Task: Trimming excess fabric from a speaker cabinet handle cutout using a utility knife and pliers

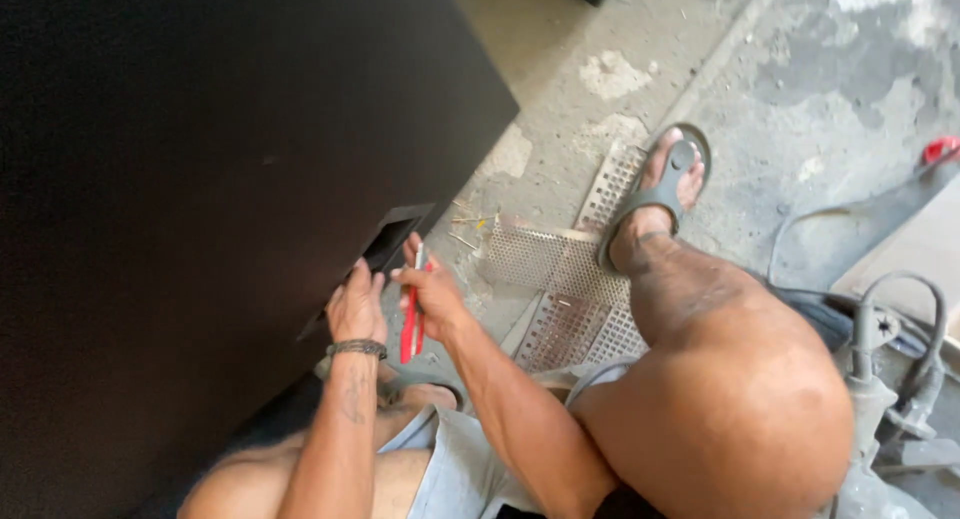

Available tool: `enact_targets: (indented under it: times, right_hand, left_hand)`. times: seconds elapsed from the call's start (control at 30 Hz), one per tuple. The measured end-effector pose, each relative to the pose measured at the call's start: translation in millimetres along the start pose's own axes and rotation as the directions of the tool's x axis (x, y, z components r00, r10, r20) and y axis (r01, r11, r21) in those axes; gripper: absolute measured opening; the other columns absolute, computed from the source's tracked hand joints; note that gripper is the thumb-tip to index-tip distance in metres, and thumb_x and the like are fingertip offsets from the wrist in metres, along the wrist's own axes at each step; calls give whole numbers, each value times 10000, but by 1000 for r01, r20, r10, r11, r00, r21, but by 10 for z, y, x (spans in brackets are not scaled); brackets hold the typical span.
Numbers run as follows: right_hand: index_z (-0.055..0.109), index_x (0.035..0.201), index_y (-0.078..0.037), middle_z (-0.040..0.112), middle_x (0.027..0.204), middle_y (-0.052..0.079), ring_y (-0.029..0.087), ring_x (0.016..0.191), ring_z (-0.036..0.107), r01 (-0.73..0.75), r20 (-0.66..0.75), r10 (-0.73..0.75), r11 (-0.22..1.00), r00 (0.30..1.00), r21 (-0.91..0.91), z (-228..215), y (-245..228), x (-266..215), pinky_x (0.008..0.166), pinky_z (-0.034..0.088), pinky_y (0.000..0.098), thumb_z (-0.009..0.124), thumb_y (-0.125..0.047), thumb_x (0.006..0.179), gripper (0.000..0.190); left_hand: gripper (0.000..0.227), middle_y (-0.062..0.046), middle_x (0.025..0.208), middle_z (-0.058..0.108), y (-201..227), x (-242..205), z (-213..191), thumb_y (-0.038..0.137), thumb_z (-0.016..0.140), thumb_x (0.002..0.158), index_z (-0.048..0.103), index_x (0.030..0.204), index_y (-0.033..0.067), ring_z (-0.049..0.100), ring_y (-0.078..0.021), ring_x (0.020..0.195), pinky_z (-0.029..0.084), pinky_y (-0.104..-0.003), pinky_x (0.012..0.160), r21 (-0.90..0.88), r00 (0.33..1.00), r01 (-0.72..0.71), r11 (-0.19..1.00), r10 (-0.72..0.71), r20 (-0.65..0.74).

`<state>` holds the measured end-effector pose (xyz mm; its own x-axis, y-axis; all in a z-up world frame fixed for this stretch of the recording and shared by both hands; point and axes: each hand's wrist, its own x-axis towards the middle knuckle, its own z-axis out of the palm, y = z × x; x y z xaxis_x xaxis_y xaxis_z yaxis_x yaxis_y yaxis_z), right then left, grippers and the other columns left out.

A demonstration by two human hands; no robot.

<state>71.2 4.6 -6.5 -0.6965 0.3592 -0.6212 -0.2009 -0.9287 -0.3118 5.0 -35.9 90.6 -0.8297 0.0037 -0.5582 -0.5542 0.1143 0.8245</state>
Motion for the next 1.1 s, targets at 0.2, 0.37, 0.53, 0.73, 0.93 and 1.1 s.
enact_targets:
  times: [0.2, 0.37, 0.53, 0.73, 0.93, 1.1]
  right_hand:
    - [348, 1613, -198, 498, 1556, 105, 112, 410, 625, -37, -46, 37, 999, 998, 8, 183, -142, -155, 330, 478, 193, 664, 8, 767, 927]
    - [460, 1554, -301, 662, 1263, 135, 182, 384, 607, -79, -86, 73, 995, 994, -63, 83, 74, 54, 324, 474, 215, 712, 8, 754, 894]
    - [478, 1541, -300, 669, 714, 144, 200, 393, 628, -150, -88, 134, 965, 987, -217, 118, -180, -19, 339, 495, 232, 755, -39, 756, 873]
    - [492, 1528, -279, 692, 806, 174, 206, 405, 639, -152, -72, 137, 942, 988, -297, 141, -253, 116, 358, 530, 270, 778, -22, 720, 895]
    - [505, 1526, -226, 644, 912, 184, 197, 413, 629, -132, -151, 90, 945, 984, -299, 305, -551, -207, 354, 521, 258, 764, -37, 724, 864]
    - [464, 1561, -226, 617, 760, 146, 201, 440, 653, -121, -171, 81, 963, 982, -239, 560, -626, -245, 389, 533, 236, 673, 25, 695, 926]
  left_hand:
    - [937, -449, 1467, 244, -357, 391, -154, 13, 818, 925, 86, 1447, -249, 328, -557, 1428, 357, -624, 1198, -245, 992, -107, 964, 89, -85]
    - [855, -427, 1494, 208, -276, 342, 4, -21, 777, 935, 114, 1432, -233, 266, -526, 1476, 340, -624, 1218, -250, 993, -103, 963, 83, -88]
    - [718, -459, 1528, 184, -235, 341, 52, -5, 740, 956, 269, 1438, -252, 247, -553, 1464, 372, -585, 1212, -264, 986, -79, 961, 36, -162]
    - [663, -505, 1506, 188, -288, 508, 49, 12, 737, 958, 343, 1437, -224, 263, -579, 1432, 419, -540, 1193, -275, 982, -55, 960, 3, -187]
    - [607, -499, 1489, 264, -81, 226, 164, 2, 750, 938, 426, 1400, -222, 316, -563, 1420, 452, -533, 1154, -296, 968, -67, 953, -10, -250]
    - [608, -367, 1405, 519, -388, 594, 39, 135, 794, 913, 507, 1381, -126, 665, -418, 1198, 602, -383, 510, -119, 943, 59, 991, -95, -320]
